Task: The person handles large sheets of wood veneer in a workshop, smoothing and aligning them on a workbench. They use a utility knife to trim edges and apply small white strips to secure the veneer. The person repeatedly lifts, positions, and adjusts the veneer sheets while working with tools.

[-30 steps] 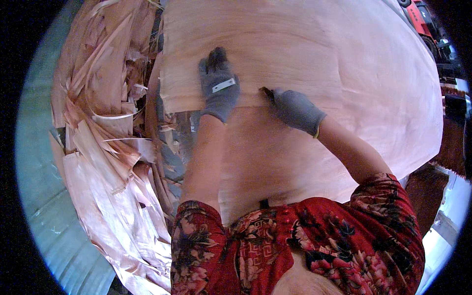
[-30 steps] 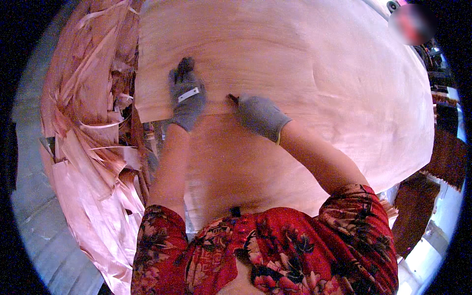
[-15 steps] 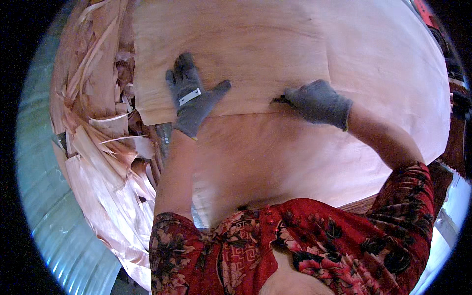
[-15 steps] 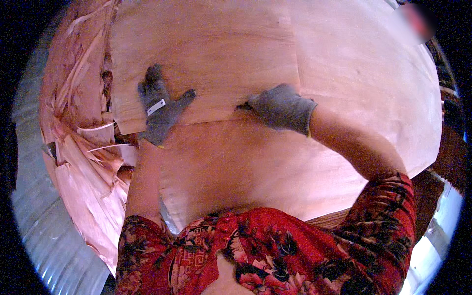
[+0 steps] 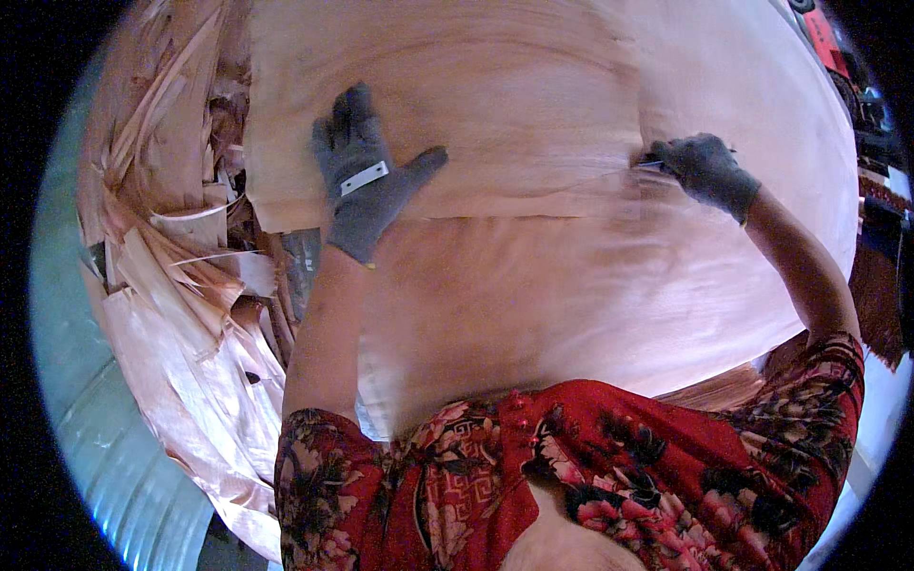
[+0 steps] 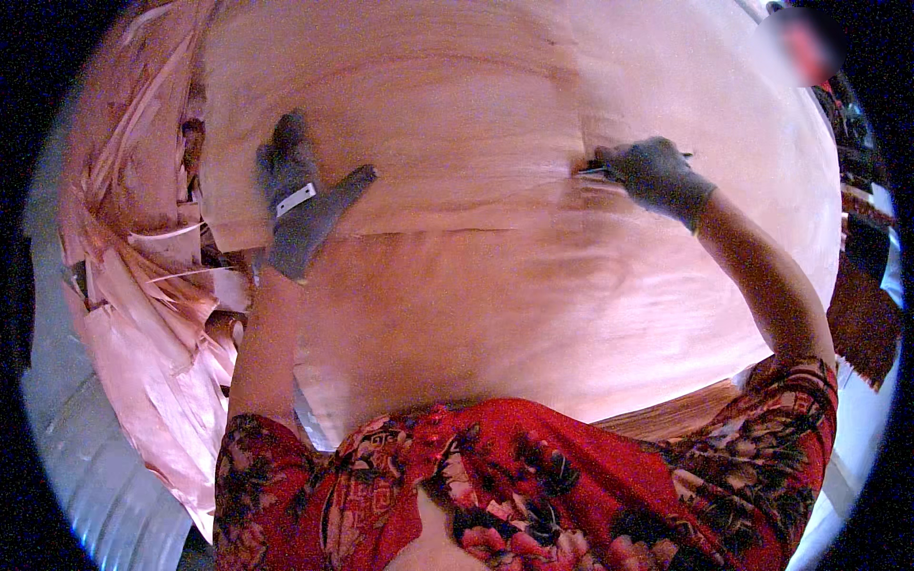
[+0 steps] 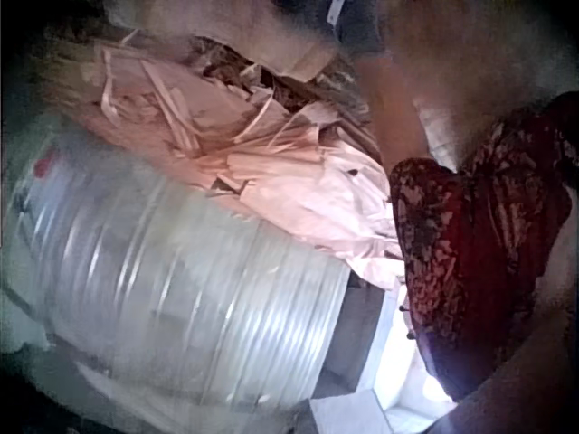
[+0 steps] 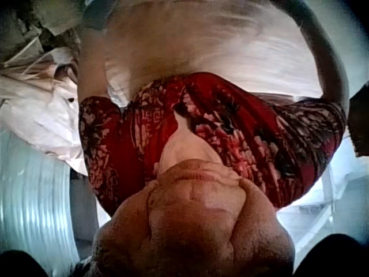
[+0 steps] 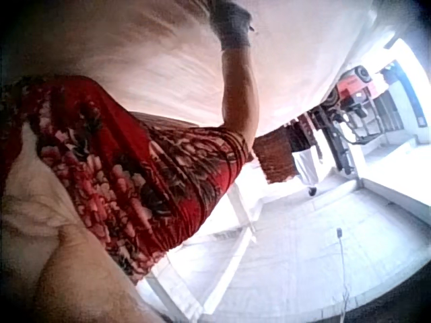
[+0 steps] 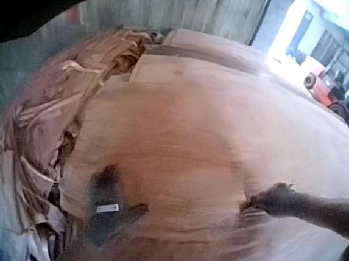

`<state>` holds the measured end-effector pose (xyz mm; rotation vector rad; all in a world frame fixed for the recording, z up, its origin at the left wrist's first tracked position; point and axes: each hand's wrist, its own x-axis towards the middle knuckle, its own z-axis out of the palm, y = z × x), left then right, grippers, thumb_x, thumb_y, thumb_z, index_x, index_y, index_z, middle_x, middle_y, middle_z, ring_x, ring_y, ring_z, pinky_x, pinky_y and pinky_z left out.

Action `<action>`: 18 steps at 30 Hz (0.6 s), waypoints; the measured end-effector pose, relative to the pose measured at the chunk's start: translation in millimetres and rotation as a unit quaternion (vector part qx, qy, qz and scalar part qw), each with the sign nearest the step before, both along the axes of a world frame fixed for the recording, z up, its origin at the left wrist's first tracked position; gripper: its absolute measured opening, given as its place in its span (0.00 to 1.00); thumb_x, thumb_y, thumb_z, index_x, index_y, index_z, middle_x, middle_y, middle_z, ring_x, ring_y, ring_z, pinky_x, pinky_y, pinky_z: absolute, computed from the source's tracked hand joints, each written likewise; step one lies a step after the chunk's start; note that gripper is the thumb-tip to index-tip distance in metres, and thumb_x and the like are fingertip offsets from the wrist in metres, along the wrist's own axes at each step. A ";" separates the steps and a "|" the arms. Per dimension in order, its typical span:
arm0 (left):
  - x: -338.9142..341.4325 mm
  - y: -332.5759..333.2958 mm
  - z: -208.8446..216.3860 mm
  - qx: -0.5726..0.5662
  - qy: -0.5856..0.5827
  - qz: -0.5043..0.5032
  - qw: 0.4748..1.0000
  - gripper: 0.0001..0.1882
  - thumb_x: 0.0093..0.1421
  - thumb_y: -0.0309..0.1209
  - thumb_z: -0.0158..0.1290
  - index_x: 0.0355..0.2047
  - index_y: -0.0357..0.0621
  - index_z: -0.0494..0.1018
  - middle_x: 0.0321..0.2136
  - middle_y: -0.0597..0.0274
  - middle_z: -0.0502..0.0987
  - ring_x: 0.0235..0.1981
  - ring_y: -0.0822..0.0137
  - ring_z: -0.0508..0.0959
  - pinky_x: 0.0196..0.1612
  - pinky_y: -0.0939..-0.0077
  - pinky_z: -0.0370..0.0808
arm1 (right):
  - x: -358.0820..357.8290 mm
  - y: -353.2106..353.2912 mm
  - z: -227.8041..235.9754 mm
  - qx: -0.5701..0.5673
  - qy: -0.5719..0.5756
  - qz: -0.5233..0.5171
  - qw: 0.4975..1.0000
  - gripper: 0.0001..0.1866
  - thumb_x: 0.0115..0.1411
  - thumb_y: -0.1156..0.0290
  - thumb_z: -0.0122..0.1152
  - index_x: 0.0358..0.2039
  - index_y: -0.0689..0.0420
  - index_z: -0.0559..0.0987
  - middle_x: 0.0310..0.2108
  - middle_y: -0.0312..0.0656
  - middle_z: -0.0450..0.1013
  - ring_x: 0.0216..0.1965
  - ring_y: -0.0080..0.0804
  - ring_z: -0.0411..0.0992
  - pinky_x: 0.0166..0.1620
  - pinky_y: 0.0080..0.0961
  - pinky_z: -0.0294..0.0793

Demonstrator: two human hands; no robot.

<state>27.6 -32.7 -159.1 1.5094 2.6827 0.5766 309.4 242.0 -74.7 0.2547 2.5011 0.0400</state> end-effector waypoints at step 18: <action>-1.6 1.3 4.6 0.053 -0.025 0.039 0.998 0.59 0.32 0.60 0.59 0.55 0.30 0.48 0.55 0.38 0.55 0.59 0.49 0.53 0.60 0.53 0.42 | -234.4 -84.3 -38.0 -0.048 0.278 0.219 0.934 0.10 0.48 0.71 0.52 0.33 0.48 0.73 0.26 0.38 0.72 0.27 0.41 0.72 0.28 0.36 0.70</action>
